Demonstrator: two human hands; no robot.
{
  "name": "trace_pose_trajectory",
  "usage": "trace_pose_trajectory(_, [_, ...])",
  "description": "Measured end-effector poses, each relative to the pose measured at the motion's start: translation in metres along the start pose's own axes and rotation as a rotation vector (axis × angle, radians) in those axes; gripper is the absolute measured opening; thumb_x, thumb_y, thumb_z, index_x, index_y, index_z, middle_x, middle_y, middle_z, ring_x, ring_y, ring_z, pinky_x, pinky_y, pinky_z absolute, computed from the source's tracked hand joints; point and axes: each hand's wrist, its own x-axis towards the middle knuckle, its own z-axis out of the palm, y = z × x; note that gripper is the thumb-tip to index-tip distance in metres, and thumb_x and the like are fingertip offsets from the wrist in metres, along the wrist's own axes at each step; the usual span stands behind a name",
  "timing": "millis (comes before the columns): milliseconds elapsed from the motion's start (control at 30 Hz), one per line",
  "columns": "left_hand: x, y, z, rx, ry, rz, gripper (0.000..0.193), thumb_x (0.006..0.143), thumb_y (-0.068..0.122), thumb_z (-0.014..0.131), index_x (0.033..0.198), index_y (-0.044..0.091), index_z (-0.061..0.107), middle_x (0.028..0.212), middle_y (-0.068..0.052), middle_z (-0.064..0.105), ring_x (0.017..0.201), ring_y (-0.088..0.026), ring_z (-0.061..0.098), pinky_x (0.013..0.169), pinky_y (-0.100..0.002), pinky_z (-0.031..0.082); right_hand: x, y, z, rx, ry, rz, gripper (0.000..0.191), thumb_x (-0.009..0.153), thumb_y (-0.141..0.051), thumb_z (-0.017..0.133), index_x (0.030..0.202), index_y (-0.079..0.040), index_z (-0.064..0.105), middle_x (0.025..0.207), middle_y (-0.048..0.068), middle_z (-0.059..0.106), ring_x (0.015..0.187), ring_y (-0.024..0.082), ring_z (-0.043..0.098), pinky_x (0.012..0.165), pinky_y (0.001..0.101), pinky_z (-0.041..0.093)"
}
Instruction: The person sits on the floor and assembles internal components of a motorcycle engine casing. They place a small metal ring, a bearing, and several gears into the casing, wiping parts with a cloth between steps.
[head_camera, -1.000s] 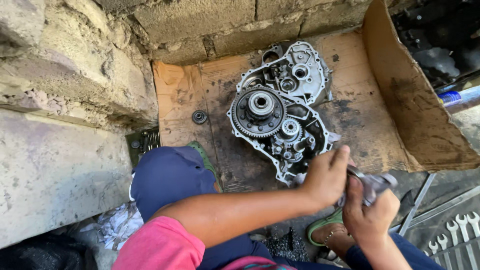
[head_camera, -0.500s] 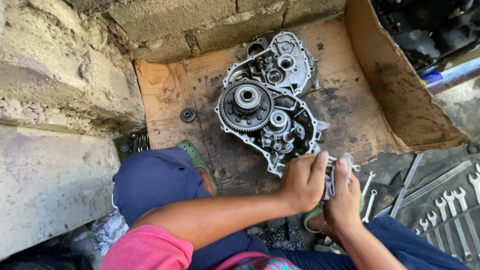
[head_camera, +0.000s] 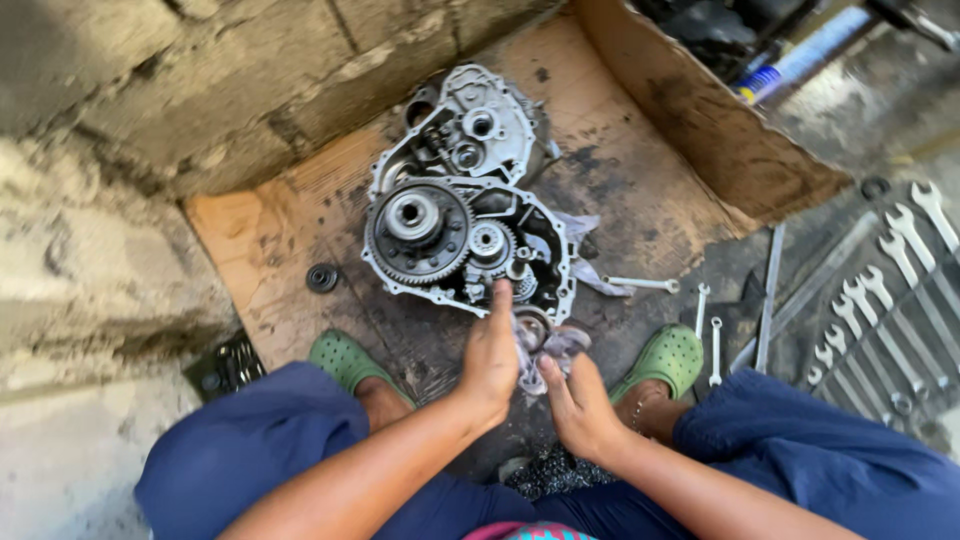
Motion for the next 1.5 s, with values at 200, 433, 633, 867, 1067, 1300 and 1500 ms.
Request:
trace_pose_trajectory(200, [0.000,0.021,-0.043,0.285,-0.198,0.230,0.038,0.104,0.036,0.052,0.096,0.002,0.070,0.083,0.001,0.068,0.074,-0.007,0.057,0.069,-0.026,0.049,0.016,0.009,0.013,0.826,-0.137,0.925,0.055,0.098,-0.045,0.036,0.151,-0.035,0.030,0.119,0.002,0.066,0.077,0.021,0.063,0.051,0.0394,0.051])
trace_pose_trajectory(433, [0.015,-0.029,-0.070,0.444,-0.032,0.382,0.052,0.110,0.039,0.043,0.090,-0.001,0.069,0.083,-0.004,0.071,0.077,-0.011,0.061,0.072,-0.026,0.051,-0.006,-0.014,0.032,0.227,-0.019,-0.011,0.037,0.112,-0.025,0.054,0.141,-0.006,0.043,0.107,0.016,0.061,0.093,0.030,0.065,0.079,0.0434,0.057])
trace_pose_trajectory(633, [-0.011,-0.021,-0.055,0.470,-0.099,0.421,0.055,0.117,0.040,0.039,0.089,-0.004,0.058,0.080,-0.013,0.059,0.074,-0.022,0.054,0.066,-0.037,0.048,0.007,-0.021,0.024,0.070,0.017,0.153,0.023,0.105,-0.022,0.055,0.103,0.000,0.062,0.082,0.007,0.065,0.075,0.018,0.065,0.070,0.0335,0.053])
trace_pose_trajectory(867, [-0.055,0.010,-0.008,0.852,-0.312,0.868,0.031,0.103,0.021,0.059,0.123,0.000,0.048,0.097,-0.022,0.069,0.086,-0.037,0.067,0.072,-0.044,0.051,0.041,0.002,-0.015,0.674,0.197,0.444,0.040,0.109,-0.036,0.048,0.092,-0.005,0.067,0.082,-0.003,0.068,0.073,0.005,0.059,0.064,0.0253,0.049])
trace_pose_trajectory(1067, [-0.066,0.042,0.010,0.497,-0.367,0.676,0.029,0.103,0.015,0.062,0.125,0.001,0.050,0.099,-0.007,0.063,0.081,-0.019,0.058,0.072,-0.031,0.050,0.048,-0.033,-0.036,0.682,0.104,0.288,0.035,0.111,-0.034,0.051,0.098,-0.005,0.066,0.087,-0.003,0.067,0.079,0.005,0.059,0.070,0.0246,0.049])
trace_pose_trajectory(1300, [-0.048,0.092,0.001,0.348,-0.367,0.569,0.032,0.101,0.010,0.062,0.132,0.002,0.057,0.107,0.001,0.063,0.093,-0.006,0.054,0.082,-0.022,0.045,0.059,-0.088,-0.061,0.524,-0.012,0.135,0.032,0.095,-0.013,0.057,0.126,-0.005,0.054,0.104,-0.004,0.067,0.097,0.005,0.060,0.087,0.0234,0.050])
trace_pose_trajectory(1500, [-0.056,0.089,-0.001,0.510,-0.435,0.592,0.018,0.096,0.011,0.073,0.110,0.001,0.067,0.093,0.001,0.068,0.080,-0.006,0.055,0.071,-0.023,0.047,0.056,-0.072,-0.071,0.116,0.082,-0.034,0.024,0.107,-0.024,0.055,0.104,-0.002,0.065,0.076,0.001,0.064,0.069,0.009,0.058,0.064,0.0274,0.051])
